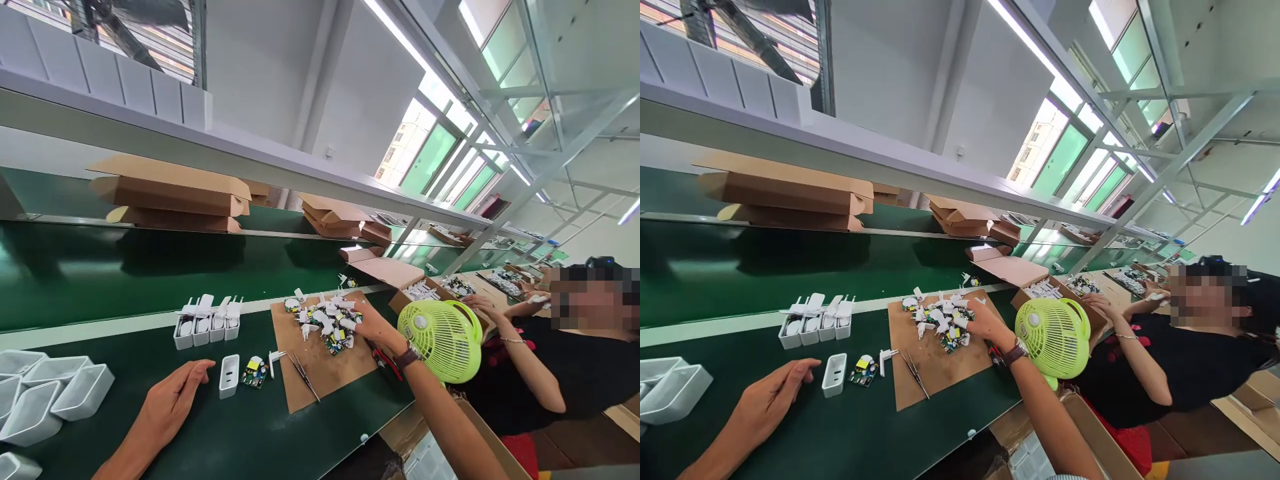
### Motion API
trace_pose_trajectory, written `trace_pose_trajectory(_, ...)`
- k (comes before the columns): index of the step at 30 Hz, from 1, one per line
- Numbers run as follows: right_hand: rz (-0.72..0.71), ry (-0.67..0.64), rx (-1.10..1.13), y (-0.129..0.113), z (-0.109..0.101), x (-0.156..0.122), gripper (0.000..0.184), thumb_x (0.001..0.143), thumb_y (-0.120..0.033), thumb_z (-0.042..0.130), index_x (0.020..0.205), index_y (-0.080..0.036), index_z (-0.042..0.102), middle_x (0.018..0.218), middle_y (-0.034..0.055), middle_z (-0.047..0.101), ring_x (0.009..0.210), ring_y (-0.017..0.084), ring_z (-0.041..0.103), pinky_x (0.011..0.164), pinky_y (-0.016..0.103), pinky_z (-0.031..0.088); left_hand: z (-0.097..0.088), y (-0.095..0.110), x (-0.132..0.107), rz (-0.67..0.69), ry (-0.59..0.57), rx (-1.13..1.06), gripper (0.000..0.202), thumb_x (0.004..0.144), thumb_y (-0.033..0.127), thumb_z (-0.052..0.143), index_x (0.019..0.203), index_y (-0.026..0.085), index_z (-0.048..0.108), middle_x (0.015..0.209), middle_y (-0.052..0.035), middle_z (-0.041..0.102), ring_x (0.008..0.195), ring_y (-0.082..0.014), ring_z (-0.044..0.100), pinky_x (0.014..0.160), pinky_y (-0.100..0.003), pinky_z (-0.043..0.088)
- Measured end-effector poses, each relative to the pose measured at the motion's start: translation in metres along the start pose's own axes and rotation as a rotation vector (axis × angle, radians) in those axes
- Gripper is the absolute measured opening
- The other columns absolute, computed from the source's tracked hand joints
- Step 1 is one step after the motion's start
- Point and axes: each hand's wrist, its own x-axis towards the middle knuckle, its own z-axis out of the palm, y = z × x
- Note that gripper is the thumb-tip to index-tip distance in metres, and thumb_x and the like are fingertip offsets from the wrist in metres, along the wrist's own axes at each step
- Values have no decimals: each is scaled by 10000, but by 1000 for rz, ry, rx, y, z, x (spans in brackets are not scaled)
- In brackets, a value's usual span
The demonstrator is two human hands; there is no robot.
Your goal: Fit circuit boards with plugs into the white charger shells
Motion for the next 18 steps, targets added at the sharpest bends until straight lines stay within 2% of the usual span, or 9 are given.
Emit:
trace_pose_trajectory(4,197,30,-30,33,-7,34,333,983,-226,605,1312,-182,623,1253,114,689,1095,242,678,968,443,570,3,-7,-1,-45,-27,0,549,914,711,460,903,273,792,715,8,753,593,-165,708,564,-226,589)
trace_pose_trajectory(9,405,-31,-101,63,5,82,362,994,-373,659,1294,-176,612,1298,94,640,1095,247,669,921,464,588,9,-12,-4,-95,-84,-20,475,961,631,451,972,298,791,774,17,766,693,-177,740,661,-246,614)
trace_pose_trajectory(14,450,-68,-142,65,17,110,331,1000,-370,648,1278,-191,628,1315,103,635,1103,240,663,932,439,584,14,-12,-3,-106,-92,-36,468,984,596,436,985,280,781,786,4,760,724,-183,737,678,-247,614)
trace_pose_trajectory(18,444,-54,-171,59,15,124,352,997,-371,653,1295,-186,616,1313,102,634,1103,243,665,926,449,586,14,-3,-1,-162,-165,-76,469,977,601,436,984,276,773,833,-10,769,778,-193,749,737,-253,621)
